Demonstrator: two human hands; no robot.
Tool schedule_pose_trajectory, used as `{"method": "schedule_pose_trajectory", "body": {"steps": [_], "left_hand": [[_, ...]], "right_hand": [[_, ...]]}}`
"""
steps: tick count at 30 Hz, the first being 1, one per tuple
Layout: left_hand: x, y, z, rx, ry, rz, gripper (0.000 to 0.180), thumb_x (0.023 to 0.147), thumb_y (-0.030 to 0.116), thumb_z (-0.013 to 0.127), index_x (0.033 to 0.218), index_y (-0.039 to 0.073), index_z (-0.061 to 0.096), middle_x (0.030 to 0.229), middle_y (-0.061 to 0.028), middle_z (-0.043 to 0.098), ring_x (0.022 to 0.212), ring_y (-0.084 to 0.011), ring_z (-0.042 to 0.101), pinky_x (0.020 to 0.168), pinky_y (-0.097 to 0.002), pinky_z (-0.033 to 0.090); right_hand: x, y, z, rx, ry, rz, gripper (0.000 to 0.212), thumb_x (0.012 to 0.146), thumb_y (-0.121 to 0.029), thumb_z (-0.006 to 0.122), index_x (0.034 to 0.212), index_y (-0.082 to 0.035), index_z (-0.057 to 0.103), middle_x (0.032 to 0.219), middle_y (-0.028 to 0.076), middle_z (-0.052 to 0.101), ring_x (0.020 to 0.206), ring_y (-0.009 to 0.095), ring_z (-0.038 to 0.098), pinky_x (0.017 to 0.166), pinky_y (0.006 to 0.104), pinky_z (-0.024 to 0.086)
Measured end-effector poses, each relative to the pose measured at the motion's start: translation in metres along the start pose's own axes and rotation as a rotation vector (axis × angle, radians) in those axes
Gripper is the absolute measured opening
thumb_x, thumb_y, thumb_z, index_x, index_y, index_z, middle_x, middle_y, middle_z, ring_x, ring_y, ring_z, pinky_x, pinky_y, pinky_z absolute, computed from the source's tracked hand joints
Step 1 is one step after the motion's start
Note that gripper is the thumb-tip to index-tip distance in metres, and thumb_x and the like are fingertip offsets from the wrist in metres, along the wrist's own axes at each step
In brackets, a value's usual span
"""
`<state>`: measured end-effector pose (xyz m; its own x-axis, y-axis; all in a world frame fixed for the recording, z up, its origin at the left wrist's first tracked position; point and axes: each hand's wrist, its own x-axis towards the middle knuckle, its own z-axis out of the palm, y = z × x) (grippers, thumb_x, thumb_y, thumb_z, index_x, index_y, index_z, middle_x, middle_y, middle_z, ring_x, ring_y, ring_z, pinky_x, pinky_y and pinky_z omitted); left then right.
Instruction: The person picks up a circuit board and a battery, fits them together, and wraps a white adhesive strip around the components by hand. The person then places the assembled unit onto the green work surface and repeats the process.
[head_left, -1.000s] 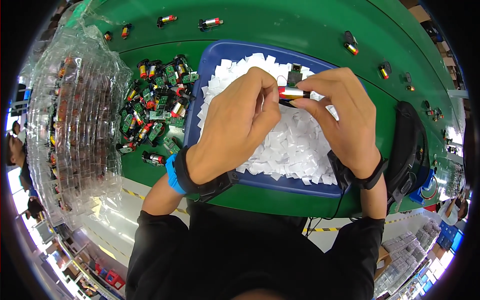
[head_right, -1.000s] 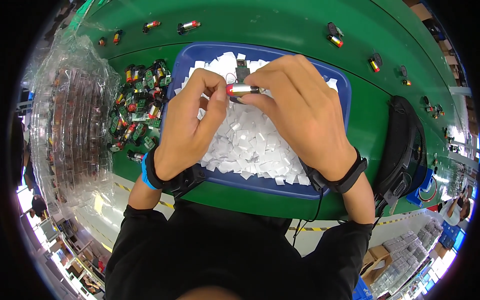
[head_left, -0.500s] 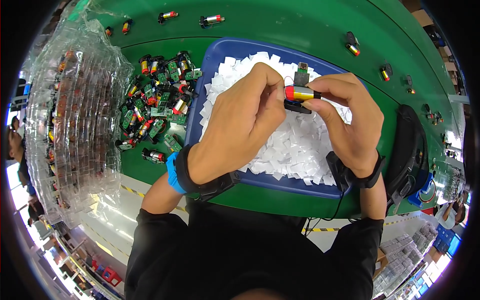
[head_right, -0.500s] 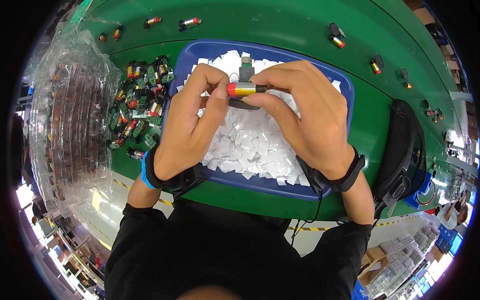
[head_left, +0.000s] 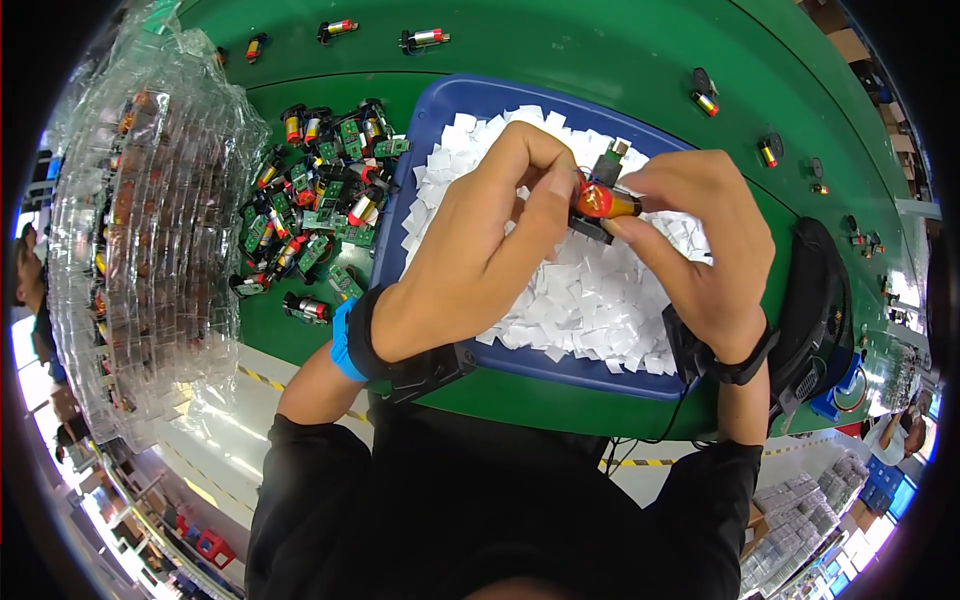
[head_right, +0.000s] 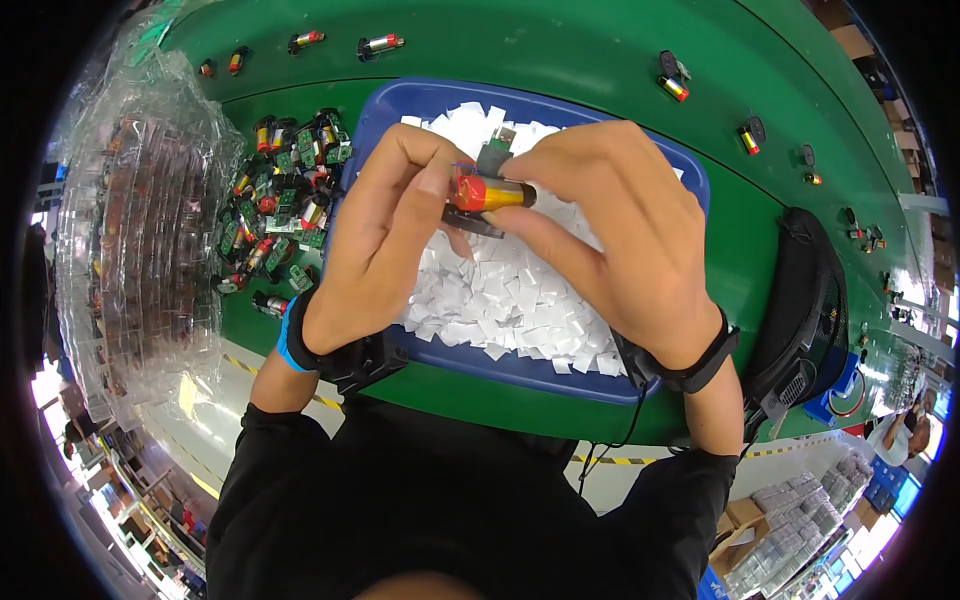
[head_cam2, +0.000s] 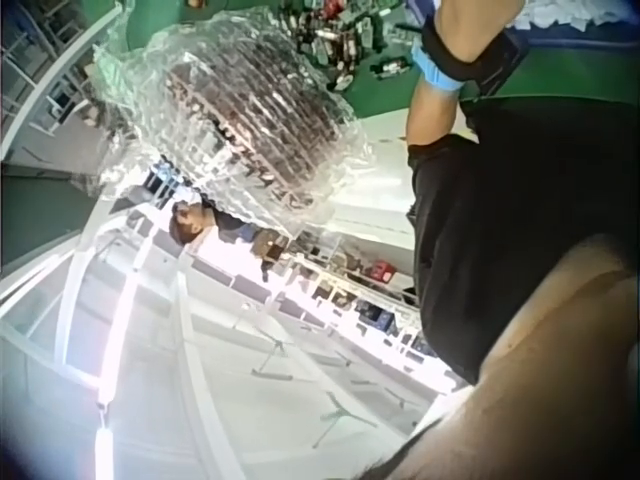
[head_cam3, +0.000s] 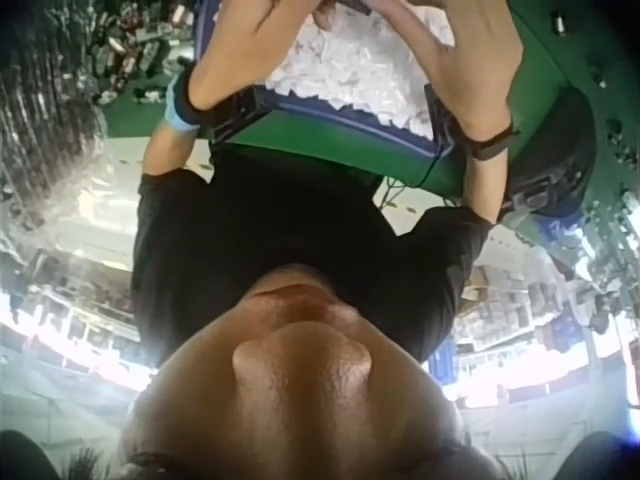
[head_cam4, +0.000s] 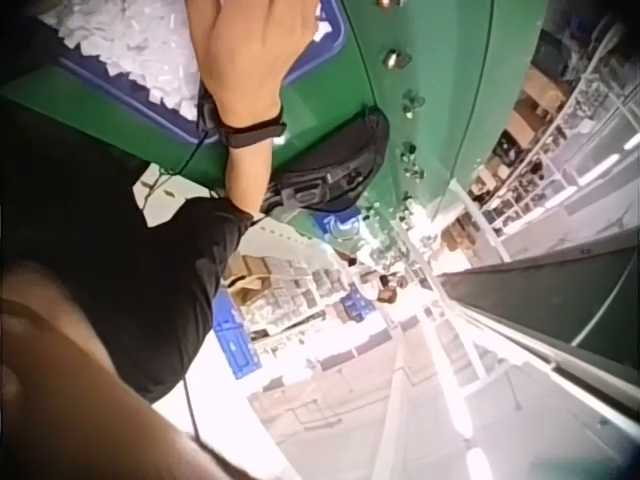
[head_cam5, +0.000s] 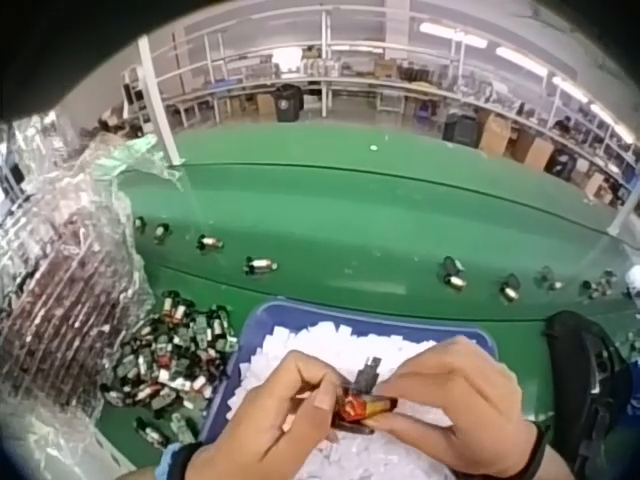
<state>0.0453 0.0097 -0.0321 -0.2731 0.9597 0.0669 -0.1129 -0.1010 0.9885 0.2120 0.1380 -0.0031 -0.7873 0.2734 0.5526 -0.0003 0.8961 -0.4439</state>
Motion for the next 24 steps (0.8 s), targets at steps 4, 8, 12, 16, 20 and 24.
{"method": "schedule_pose_trajectory", "body": {"steps": [4,8,12,16,20,24], "left_hand": [[0.001,-0.006,-0.003,0.187,-0.053,0.145,0.012,0.102,0.013,0.051,0.105,0.002,0.049,0.084,-0.0095,0.057,0.071,-0.0169,0.058,0.063,-0.0315,0.047],[0.002,0.000,-0.007,0.540,-0.159,0.235,0.012,0.104,0.010,0.044,0.104,-0.001,0.051,0.099,-0.0087,0.061,0.080,-0.0134,0.059,0.072,-0.0303,0.052],[0.002,0.000,-0.006,0.660,-0.111,0.144,0.012,0.103,0.010,0.046,0.102,-0.001,0.051,0.096,-0.0092,0.062,0.078,-0.0144,0.058,0.072,-0.0319,0.051],[0.002,0.004,-0.004,0.504,-0.134,-0.066,0.018,0.104,0.014,0.048,0.110,-0.002,0.053,0.097,-0.0088,0.062,0.080,-0.0159,0.060,0.075,-0.0318,0.053],[0.002,0.004,0.000,0.079,-0.089,-0.031,0.025,0.105,0.015,0.047,0.122,-0.001,0.053,0.098,-0.0085,0.063,0.082,-0.0160,0.062,0.076,-0.0303,0.055],[0.004,0.007,-0.002,0.138,-0.120,-0.035,0.030,0.106,0.016,0.046,0.130,-0.001,0.052,0.102,-0.0094,0.063,0.085,-0.0154,0.063,0.074,-0.0289,0.058]], "right_hand": [[-0.001,-0.004,0.000,-0.221,-0.014,-0.109,0.029,0.073,0.002,0.082,0.097,-0.001,0.067,0.095,0.011,0.067,0.081,0.020,0.066,0.066,0.0290,0.056],[-0.001,-0.009,-0.007,-0.205,-0.142,-0.003,0.027,0.071,0.003,0.080,0.093,-0.002,0.065,0.093,0.009,0.067,0.078,0.018,0.065,0.062,0.0267,0.053],[-0.002,-0.004,-0.013,0.100,-0.139,0.170,0.024,0.074,0.003,0.076,0.094,-0.002,0.063,0.089,0.006,0.066,0.074,0.014,0.063,0.060,0.0249,0.052],[-0.002,-0.008,-0.006,0.534,-0.122,0.628,0.021,0.080,0.000,0.073,0.098,-0.001,0.062,0.086,0.003,0.063,0.071,0.010,0.060,0.057,0.0238,0.051],[0.001,-0.004,-0.011,0.768,-0.173,0.865,0.018,0.085,-0.002,0.070,0.100,-0.001,0.061,0.087,0.000,0.061,0.073,0.008,0.058,0.057,0.0237,0.051],[0.005,-0.011,-0.016,0.786,-0.128,0.902,0.021,0.085,-0.002,0.070,0.104,-0.003,0.063,0.089,0.003,0.061,0.079,0.010,0.060,0.058,0.0244,0.051]]}}
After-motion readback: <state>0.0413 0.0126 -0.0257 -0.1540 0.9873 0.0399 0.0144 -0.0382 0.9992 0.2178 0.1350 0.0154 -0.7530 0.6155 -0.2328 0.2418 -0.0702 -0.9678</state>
